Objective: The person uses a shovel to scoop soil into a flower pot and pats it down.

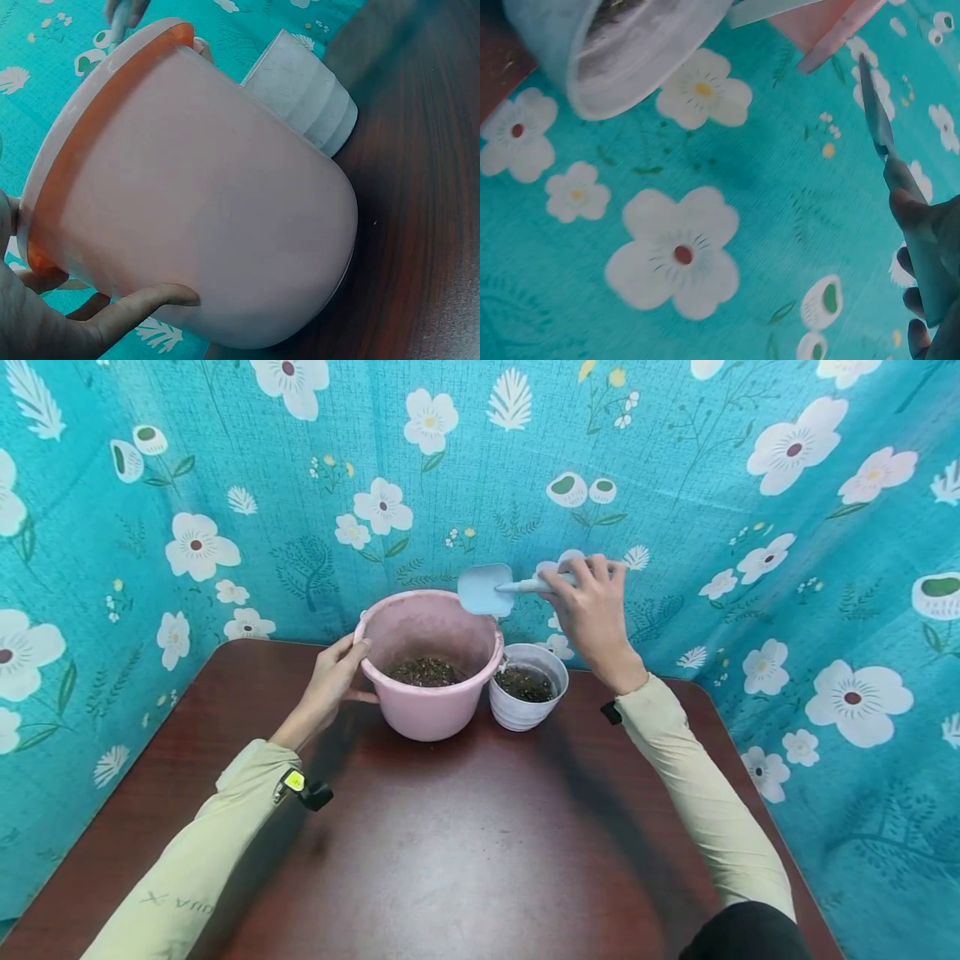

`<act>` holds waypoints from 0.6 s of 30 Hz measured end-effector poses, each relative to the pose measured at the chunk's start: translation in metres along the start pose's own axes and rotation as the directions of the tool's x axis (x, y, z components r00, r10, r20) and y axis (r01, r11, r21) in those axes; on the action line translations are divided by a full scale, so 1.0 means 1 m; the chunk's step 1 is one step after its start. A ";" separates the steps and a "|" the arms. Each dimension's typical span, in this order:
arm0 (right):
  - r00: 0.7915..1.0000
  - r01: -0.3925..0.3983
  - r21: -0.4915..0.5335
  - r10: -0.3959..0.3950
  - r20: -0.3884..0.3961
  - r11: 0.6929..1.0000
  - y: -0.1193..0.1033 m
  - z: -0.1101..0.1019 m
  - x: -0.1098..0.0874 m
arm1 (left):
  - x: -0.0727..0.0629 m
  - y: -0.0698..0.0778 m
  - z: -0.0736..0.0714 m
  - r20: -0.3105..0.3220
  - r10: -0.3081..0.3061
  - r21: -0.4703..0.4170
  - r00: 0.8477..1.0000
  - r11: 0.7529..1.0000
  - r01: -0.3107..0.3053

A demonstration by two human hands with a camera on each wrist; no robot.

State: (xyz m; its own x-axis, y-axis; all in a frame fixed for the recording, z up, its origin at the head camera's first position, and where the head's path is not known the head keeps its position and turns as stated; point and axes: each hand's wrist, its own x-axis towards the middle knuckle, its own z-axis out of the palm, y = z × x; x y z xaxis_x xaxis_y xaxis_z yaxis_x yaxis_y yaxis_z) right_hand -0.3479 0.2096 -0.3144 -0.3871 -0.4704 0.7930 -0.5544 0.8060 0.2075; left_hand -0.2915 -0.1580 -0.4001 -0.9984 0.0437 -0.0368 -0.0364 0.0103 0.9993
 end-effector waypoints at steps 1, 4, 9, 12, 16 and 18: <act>1.000 0.019 0.017 -0.019 0.014 1.000 -0.003 0.001 0.003 | 0.000 0.000 0.000 0.001 0.000 0.001 1.000 1.000 0.000; 0.987 0.110 0.044 -0.114 0.109 0.993 -0.012 0.006 0.014 | 0.001 -0.001 0.000 0.005 -0.001 0.001 1.000 1.000 0.001; 0.868 0.368 -0.089 -0.308 0.389 0.926 -0.036 0.023 0.030 | 0.000 0.000 0.000 0.006 -0.002 0.002 1.000 1.000 0.002; 0.786 0.456 -0.143 -0.322 0.527 0.879 -0.055 0.042 0.040 | 0.000 0.001 0.000 0.007 0.004 0.012 1.000 1.000 -0.004; 0.682 0.466 -0.156 -0.240 0.691 0.871 -0.083 0.073 0.047 | -0.001 0.000 -0.001 0.018 0.002 0.022 1.000 1.000 -0.002; 0.614 0.522 -0.196 -0.206 0.762 0.830 -0.094 0.086 0.048 | -0.001 0.000 0.000 0.018 0.001 0.022 1.000 1.000 -0.001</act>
State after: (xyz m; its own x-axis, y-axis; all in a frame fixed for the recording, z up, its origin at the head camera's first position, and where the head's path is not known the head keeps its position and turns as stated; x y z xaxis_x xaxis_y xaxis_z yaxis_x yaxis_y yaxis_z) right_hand -0.3774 0.0808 -0.3449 -0.6848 -0.7287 0.0079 -0.5180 0.4944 0.6981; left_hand -0.2904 -0.1581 -0.4003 -0.9974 0.0618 -0.0362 -0.0343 0.0319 0.9989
